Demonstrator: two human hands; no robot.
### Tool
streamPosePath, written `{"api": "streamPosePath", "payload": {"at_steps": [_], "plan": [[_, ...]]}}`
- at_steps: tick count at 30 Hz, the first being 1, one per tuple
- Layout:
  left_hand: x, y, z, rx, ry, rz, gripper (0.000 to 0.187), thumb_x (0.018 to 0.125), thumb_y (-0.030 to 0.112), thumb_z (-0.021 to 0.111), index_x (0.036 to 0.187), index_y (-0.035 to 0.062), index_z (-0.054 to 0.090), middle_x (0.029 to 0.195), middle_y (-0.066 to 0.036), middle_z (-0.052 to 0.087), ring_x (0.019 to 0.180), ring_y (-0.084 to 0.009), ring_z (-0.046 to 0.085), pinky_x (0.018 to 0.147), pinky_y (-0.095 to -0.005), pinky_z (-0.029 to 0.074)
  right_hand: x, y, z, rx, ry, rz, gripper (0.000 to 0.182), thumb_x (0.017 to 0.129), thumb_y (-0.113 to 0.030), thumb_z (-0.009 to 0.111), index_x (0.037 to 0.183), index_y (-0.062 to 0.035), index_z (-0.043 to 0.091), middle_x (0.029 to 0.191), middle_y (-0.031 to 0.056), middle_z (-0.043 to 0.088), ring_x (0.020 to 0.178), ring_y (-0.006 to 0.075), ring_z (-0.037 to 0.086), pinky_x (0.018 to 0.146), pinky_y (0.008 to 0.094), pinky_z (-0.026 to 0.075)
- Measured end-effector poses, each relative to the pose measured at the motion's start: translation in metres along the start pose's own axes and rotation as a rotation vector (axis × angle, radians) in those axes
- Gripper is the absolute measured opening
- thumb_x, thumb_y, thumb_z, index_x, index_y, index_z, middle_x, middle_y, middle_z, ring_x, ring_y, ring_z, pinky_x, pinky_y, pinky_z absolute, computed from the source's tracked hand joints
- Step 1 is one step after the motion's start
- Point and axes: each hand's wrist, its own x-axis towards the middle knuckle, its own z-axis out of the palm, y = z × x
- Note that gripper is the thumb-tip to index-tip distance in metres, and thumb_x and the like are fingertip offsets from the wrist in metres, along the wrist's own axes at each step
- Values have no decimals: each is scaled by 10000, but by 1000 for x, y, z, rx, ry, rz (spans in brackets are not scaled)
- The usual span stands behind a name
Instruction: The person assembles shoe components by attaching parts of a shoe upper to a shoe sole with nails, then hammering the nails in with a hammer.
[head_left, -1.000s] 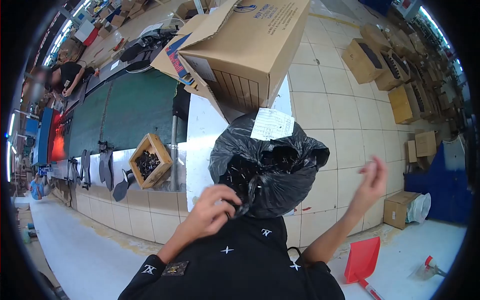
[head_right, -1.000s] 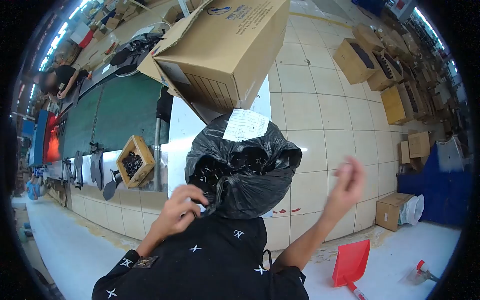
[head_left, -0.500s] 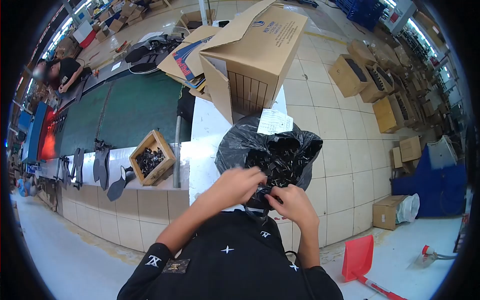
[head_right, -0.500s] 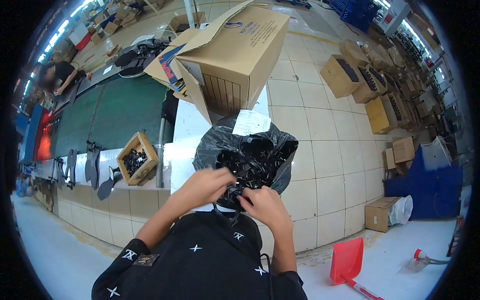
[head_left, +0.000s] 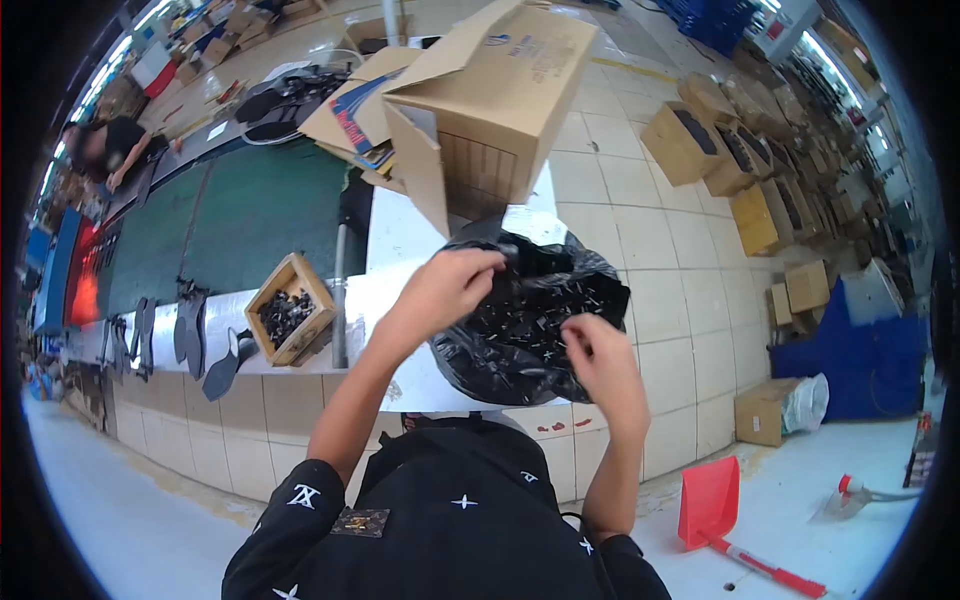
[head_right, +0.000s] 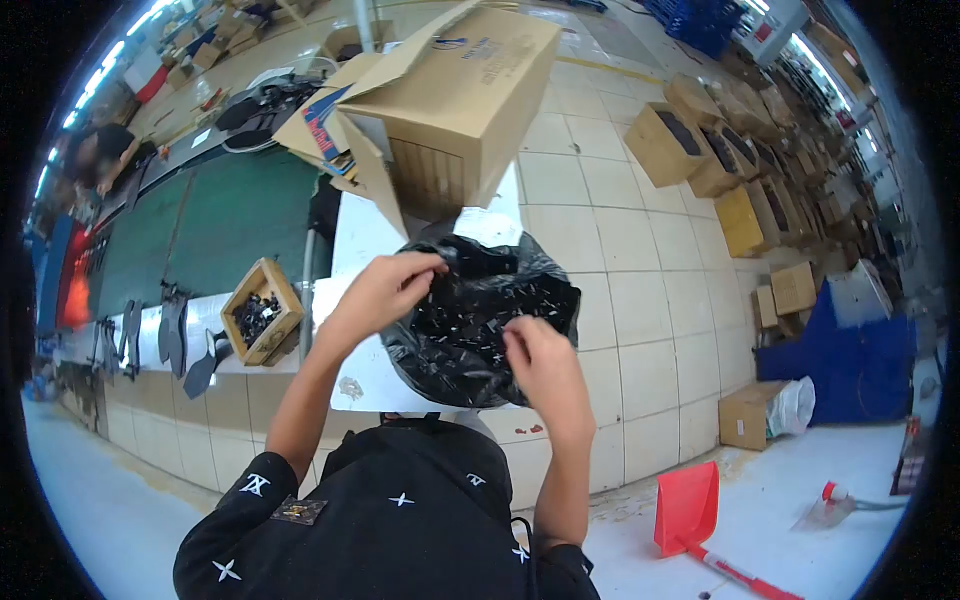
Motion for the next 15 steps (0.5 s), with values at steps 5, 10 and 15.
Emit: {"api": "streamPosePath", "payload": {"at_steps": [5, 10, 15], "plan": [[-96, -30, -17, -282, 590, -445, 181, 866, 69, 626, 1038, 32, 667, 991, -59, 665, 625, -142, 535, 619, -289, 471, 37, 2, -2, -310, -235, -15, 320, 869, -175, 693, 1106, 13, 590, 1077, 194, 624, 1024, 402, 600, 867, 446, 495], [-272, -173, -28, 186, 1152, -928, 479, 846, 262, 705, 1153, -64, 535, 1110, -237, 561, 1021, -328, 560, 920, -406, 452, 55, 35, 36, -562, -432, -72, 851, 735, -385, 799, 1385, 27, 437, 1346, 266, 512, 1259, 432, 476, 1038, 475, 407], [-300, -227, -78, -70, 989, -1204, 595, 802, 396, 686, 1130, -90, 579, 953, -210, 632, 790, -324, 602, 734, -436, 501, 63, 80, 85, -695, -333, -256, 1059, 682, -460, 778, 1476, 33, 281, 1446, 333, 358, 1306, 517, 377, 1077, 574, 351]]}}
